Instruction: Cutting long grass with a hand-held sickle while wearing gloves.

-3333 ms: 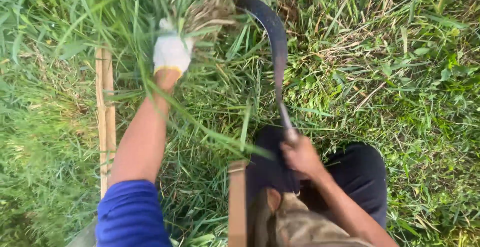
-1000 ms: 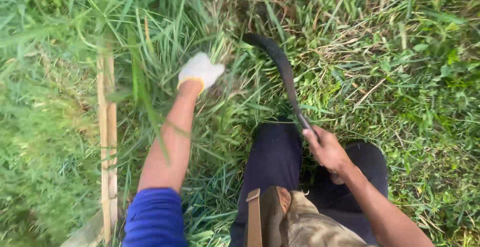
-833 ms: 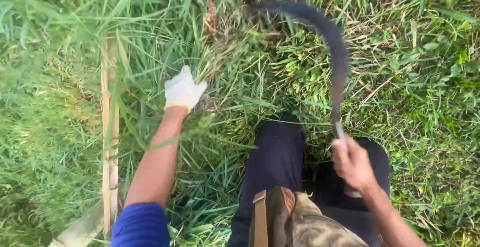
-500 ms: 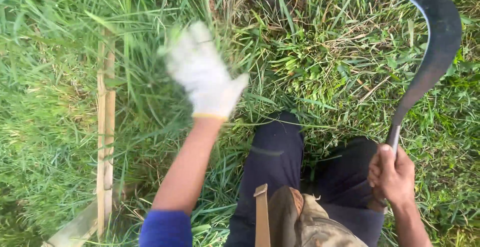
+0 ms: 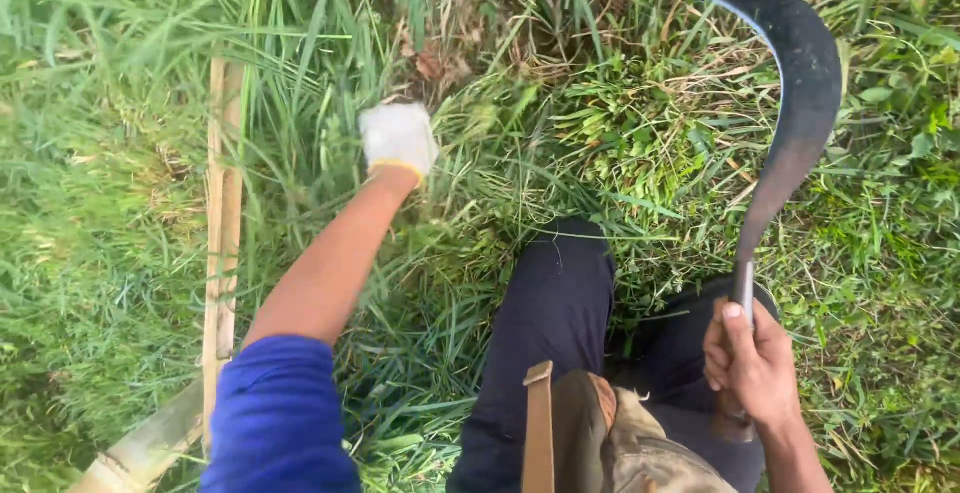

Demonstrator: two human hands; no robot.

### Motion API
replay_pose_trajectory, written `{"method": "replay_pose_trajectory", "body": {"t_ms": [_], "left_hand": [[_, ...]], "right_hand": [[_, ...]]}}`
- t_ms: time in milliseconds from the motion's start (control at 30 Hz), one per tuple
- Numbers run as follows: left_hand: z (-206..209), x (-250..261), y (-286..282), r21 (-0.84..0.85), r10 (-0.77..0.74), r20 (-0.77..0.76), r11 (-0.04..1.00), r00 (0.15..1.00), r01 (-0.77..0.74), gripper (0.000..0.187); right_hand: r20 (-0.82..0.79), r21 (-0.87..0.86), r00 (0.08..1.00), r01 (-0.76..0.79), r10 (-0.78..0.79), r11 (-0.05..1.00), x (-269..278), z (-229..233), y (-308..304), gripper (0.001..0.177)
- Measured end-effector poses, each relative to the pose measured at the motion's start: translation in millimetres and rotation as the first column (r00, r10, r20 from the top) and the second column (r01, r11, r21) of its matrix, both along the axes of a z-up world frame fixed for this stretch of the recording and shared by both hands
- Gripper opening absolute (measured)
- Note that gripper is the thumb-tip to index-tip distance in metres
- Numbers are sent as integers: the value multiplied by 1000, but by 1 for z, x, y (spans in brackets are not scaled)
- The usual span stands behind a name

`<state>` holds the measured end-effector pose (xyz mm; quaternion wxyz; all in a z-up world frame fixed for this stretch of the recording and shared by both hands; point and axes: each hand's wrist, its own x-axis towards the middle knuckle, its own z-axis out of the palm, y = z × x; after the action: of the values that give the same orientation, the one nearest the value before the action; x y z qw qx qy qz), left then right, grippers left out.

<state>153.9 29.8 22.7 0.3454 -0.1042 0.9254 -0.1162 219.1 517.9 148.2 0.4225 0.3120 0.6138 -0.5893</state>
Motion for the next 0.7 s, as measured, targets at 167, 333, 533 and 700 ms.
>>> {"method": "replay_pose_trajectory", "body": {"t_ms": [167, 333, 533, 700], "left_hand": [[25, 32, -15, 64, -118, -175, 989, 977, 131, 10], [26, 37, -25, 152, -51, -341, 982, 938, 109, 10], [94, 95, -88, 185, 78, -269, 982, 960, -28, 24], [114, 149, -89, 298, 126, -447, 954, 886, 14, 42]], "right_hand": [[7, -88, 1000, -7, 7, 996, 0, 6, -36, 29], [-48, -120, 908, -418, 415, 901, 84, -7, -60, 30], [-150, -211, 867, -497, 475, 841, 86, 42, -53, 32], [344, -146, 892, -256, 291, 956, 50, 20, -62, 33]]}}
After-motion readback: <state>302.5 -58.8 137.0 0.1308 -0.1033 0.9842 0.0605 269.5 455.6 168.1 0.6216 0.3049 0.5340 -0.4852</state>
